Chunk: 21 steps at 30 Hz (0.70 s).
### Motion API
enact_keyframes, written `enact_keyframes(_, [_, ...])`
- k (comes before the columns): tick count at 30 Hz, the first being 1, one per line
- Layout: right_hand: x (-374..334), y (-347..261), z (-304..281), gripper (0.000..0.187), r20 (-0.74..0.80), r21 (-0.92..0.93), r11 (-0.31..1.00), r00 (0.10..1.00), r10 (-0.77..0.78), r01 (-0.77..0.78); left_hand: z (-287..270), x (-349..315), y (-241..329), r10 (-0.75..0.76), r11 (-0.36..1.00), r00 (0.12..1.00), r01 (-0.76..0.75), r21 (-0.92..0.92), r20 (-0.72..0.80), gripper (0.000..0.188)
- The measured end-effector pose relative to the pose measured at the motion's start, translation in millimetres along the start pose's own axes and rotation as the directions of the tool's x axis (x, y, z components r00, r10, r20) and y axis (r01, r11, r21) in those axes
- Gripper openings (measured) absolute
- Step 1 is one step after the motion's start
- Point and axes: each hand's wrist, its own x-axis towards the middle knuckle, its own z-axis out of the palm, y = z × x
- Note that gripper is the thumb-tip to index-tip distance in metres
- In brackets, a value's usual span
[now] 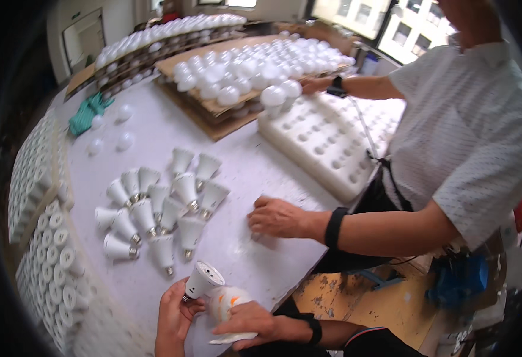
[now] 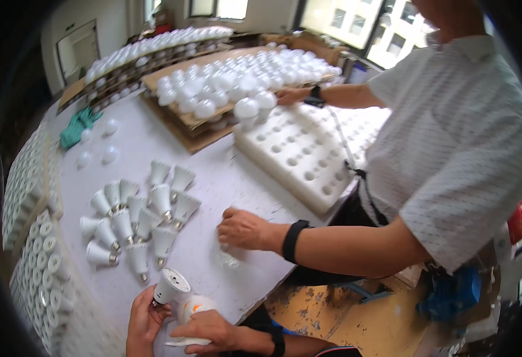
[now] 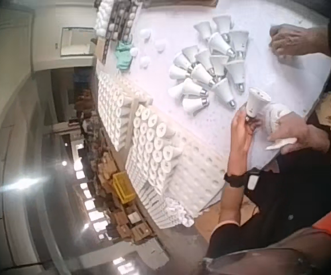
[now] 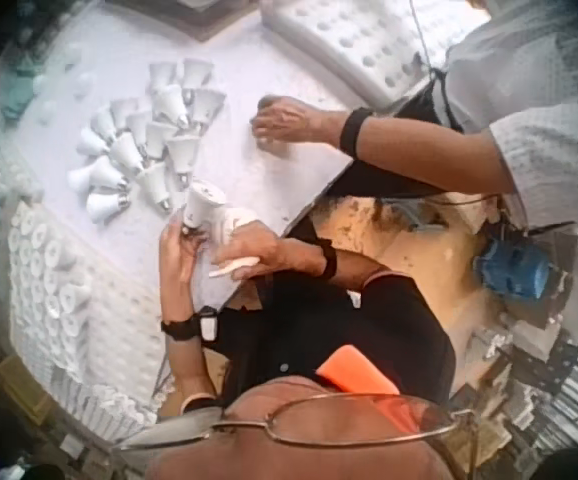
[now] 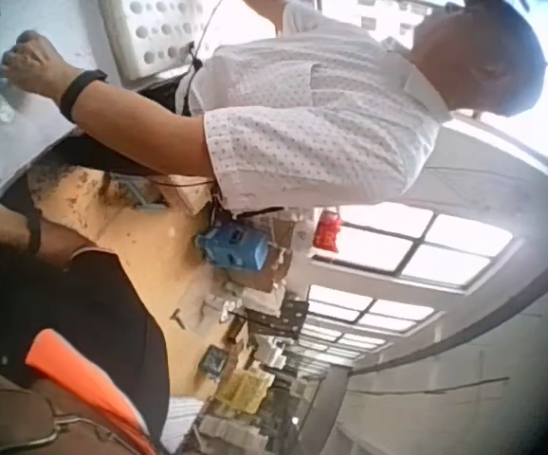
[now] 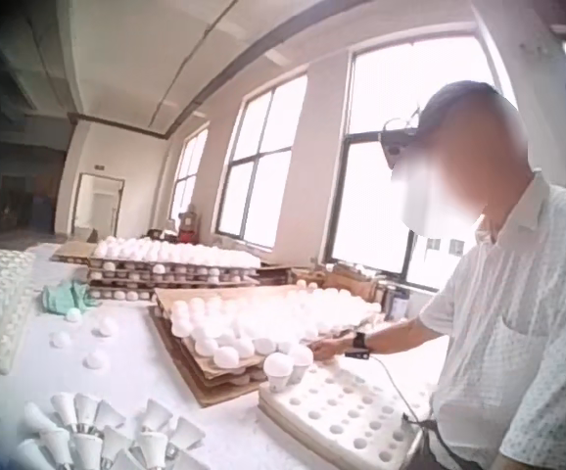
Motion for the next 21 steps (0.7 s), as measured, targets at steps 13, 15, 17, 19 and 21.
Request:
enact_keyframes(13, [9,3,5,0.025,-0.213,-0.183,0.977,0.975,0.07,-0.111,-28,-57,12,0.332,0.928,0.94,-0.311,0.208,-0.076,0.037])
enact_keyframes(15, [13,4,8,0.025,-0.211,-0.167,0.978,0.974,0.085,-0.122,-76,-58,23,0.436,0.899,0.852,-0.402,0.172,-0.288,0.035])
enact_keyframes(17, [18,6,12,0.025,-0.21,-0.141,0.981,0.973,0.1,-0.131,-139,-55,39,0.531,0.829,0.729,-0.553,0.086,-0.433,0.037])
enact_keyframes(19, [20,6,15,0.025,-0.212,-0.138,0.982,0.973,0.095,-0.126,-206,-52,58,0.448,0.804,0.67,-0.592,-0.061,-0.592,0.038])
enact_keyframes(21, [20,5,17,0.025,-0.214,-0.129,0.983,0.972,0.099,-0.129,-254,-48,57,0.661,0.732,0.561,-0.629,0.262,-0.499,0.036])
